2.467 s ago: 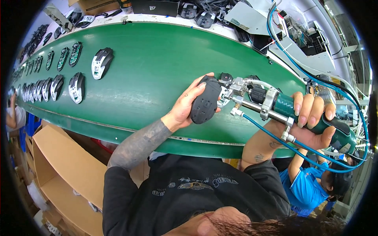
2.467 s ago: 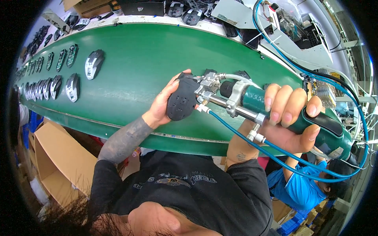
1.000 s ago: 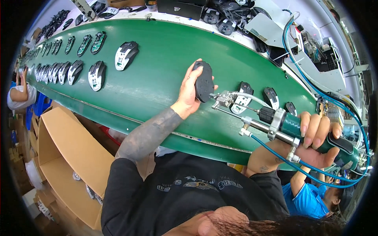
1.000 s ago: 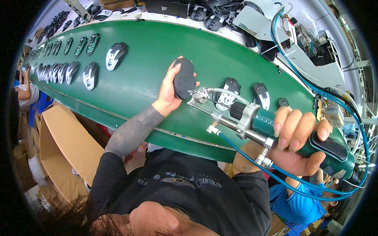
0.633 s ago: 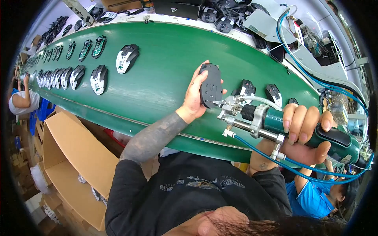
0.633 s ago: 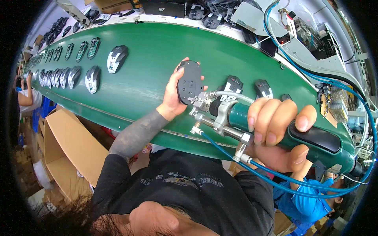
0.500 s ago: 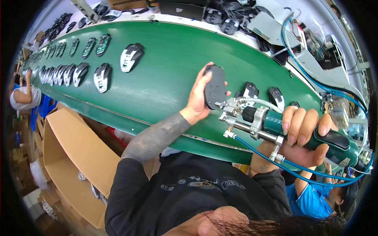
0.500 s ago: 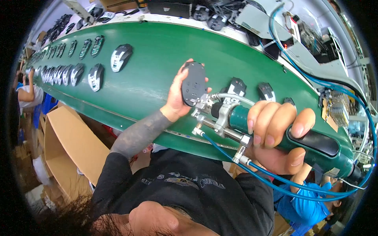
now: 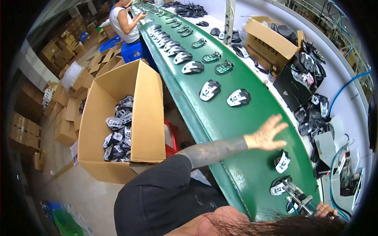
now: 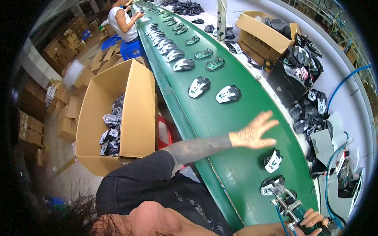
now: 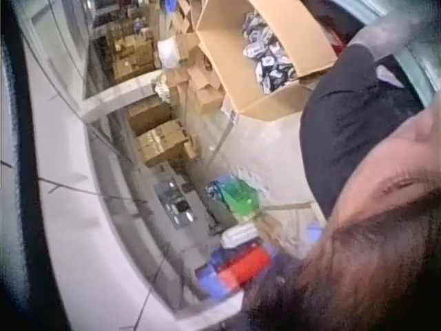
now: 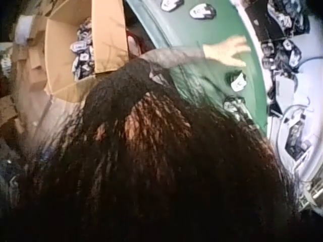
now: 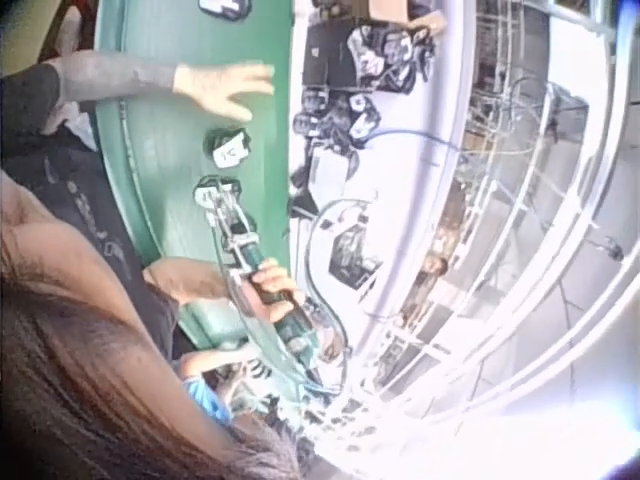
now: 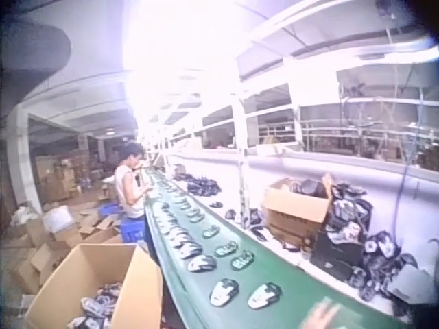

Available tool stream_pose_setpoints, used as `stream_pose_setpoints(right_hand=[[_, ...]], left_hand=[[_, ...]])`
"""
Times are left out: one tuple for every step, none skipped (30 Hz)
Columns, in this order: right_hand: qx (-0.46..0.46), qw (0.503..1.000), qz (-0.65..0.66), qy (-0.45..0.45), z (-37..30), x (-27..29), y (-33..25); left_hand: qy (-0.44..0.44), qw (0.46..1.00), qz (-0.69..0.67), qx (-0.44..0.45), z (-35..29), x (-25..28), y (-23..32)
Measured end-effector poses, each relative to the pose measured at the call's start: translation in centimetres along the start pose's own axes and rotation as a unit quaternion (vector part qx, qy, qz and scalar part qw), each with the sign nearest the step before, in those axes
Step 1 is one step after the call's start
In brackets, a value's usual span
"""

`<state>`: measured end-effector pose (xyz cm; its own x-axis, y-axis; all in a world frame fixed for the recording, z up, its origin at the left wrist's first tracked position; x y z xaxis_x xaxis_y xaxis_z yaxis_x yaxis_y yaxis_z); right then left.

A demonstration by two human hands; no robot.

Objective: The person places mouse shells onto mouse circuit boards on a conveyor belt, then picks up the mice and fastens screws into their undersides using a pneumatic screwdriver.

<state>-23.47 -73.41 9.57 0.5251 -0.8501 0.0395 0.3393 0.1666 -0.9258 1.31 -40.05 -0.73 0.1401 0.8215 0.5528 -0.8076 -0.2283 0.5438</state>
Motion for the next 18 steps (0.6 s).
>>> stream_pose_setpoints(right_hand=[[0.061, 0.997, 0.018, 0.035, 2.0, -1.7, -0.8], [0.116, 0.989, 0.030, 0.082, 4.3, -4.3, -2.1], [0.114, 0.985, 0.007, 0.129, 6.0, -5.9, -2.8], [0.113, 0.977, -0.015, 0.182, 7.1, -7.2, -3.3], [0.159, 0.959, 0.005, 0.234, 7.6, -8.0, -3.3], [0.192, 0.940, 0.018, 0.282, 8.1, -8.6, -3.0], [0.188, 0.928, 0.008, 0.320, 8.4, -9.1, -2.8], [0.184, 0.919, 0.000, 0.350, 9.6, -9.6, -2.5], [0.212, 0.888, -0.009, 0.407, 10.7, -11.2, -2.7], [0.214, 0.860, -0.011, 0.464, 10.6, -11.3, -2.5], [0.215, 0.868, -0.007, 0.446, 10.8, -11.3, -2.5], [0.215, 0.872, -0.008, 0.440, 10.4, -11.2, -2.4], [0.215, 0.868, -0.012, 0.448, 10.1, -11.2, -2.4], [0.229, 0.860, 0.000, 0.456, 9.7, -11.3, -2.5], [0.242, 0.854, 0.013, 0.460, 9.6, -11.4, -2.6], [0.239, 0.856, 0.015, 0.457, 9.6, -11.2, -2.5], [0.252, 0.846, 0.011, 0.470, 8.8, -10.8, -2.4], [0.264, 0.834, 0.006, 0.484, 8.0, -10.4, -2.4]], left_hand=[[0.046, 0.992, 0.114, -0.025, 0.4, 2.9, -2.0], [0.039, 0.976, 0.212, 0.026, 1.1, 5.5, -3.5], [0.055, 0.946, 0.314, 0.063, 0.5, 7.7, -6.9], [0.037, 0.923, 0.370, 0.096, -0.2, 9.4, -10.0], [-0.024, 0.907, 0.390, 0.153, -1.2, 10.3, -13.0], [-0.079, 0.909, 0.351, 0.209, -1.9, 10.5, -15.1], [-0.089, 0.935, 0.276, 0.206, -2.2, 10.5, -15.9], [-0.084, 0.934, 0.280, 0.207, -2.6, 11.5, -15.7], [-0.085, 0.939, 0.266, 0.202, -2.5, 11.3, -15.5], [-0.083, 0.944, 0.250, 0.199, -2.2, 11.0, -15.1], [-0.025, 0.961, 0.209, 0.180, -1.8, 11.0, -14.0], [-0.008, 0.972, 0.156, 0.177, -0.4, 9.9, -11.1], [-0.022, 0.973, -0.033, 0.226, 0.9, 8.5, -9.0], [-0.028, 0.937, -0.217, 0.274, 1.0, 7.1, -7.0], [0.007, 0.902, -0.333, 0.275, 0.7, 5.6, -5.4], [0.043, 0.853, -0.445, 0.270, 0.4, 3.7, -3.9], [0.042, 0.802, -0.517, 0.295, 0.1, 1.3, -2.4], [0.039, 0.744, -0.586, 0.318, -0.4, -0.9, -0.9]])
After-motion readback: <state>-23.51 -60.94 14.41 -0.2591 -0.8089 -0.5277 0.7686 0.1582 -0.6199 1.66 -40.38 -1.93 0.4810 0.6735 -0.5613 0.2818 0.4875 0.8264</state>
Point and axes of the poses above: each hand's wrist, its own z-axis towards the middle knuckle, its own x-axis out of the back of the hand, y = z × x, the point moved 8 cm from there along z, towards the middle knuckle, and after that the axes turned 8 degrees about -x, right-handed, at the moved point
